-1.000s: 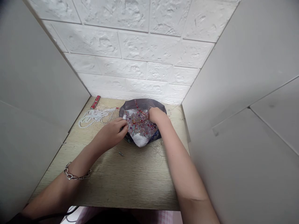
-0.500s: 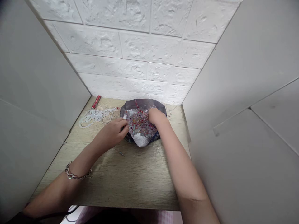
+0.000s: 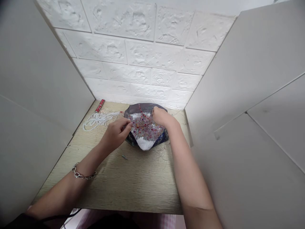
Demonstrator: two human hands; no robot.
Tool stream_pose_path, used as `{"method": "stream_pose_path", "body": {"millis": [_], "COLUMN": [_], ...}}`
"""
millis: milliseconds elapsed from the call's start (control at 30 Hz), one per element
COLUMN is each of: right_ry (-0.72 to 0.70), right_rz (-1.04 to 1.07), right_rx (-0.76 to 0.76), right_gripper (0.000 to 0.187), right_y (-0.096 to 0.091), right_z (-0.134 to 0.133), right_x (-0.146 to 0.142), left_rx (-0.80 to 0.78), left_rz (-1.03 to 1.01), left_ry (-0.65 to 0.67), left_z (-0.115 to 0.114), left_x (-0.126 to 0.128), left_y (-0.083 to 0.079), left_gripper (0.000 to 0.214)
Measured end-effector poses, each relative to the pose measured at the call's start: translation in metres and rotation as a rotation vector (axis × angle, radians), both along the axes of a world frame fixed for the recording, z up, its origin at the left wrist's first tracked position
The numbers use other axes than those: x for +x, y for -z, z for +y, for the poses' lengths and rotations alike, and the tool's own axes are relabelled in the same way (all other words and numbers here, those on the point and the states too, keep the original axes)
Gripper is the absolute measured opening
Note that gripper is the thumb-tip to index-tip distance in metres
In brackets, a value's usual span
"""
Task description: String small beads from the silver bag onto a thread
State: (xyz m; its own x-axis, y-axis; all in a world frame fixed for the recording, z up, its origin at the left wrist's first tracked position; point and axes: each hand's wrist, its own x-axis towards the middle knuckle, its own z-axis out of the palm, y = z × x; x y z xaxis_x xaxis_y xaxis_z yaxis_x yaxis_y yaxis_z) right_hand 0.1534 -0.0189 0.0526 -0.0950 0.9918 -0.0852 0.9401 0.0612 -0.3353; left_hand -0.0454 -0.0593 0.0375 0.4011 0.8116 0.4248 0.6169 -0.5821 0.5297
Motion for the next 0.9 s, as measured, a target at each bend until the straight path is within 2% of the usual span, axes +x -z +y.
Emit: {"method": "stream_pose_path", "body": {"millis": [100,267,367,500,600,733,900], "right_ry": [0.011,0.052,0.116,0.198,0.208,0.151,0.118], "right_rz": [0.112,0.305,0.486,0.795,1.061,1.395,1.531], "right_rx": [0.065,0.176,0.263,0.360,0.323,0.205,0.153], "right_gripper": [0.011,0.014,0.011,0.006,0.009,0.019,0.026], "right_y": [-0.008,-0.016,-0.008,0.017,0.031,0.033,0.031], "right_z": [-0.006,-0.019,-0.027,-0.040,-0.051,-0.063,-0.069], "right_x": [-0.003,-0.006,-0.009,-0.020,-0.032,-0.046,-0.054], "left_rx": [-0.076,-0.138,-0.133,-0.139,-0.210,-0.326,-0.424], "left_rz": [-0.068,-0.108,-0.103,-0.123,-0.175,-0.271,-0.354], "left_ry": [-0.001,-0.010,-0.004,0.026,0.047,0.094,0.149], "left_z": [-0.001,-0.004,-0.005,-0.006,-0.006,-0.005,-0.006], "left_x": [0.000,0.001,0.001,0.002,0.004,0.005,0.005], "left_y": [-0.001,-0.003,-0.004,-0.002,-0.001,-0.002,-0.005], "left_gripper": [0.023,0.026,0.026,0.026,0.025,0.026,0.028]}}
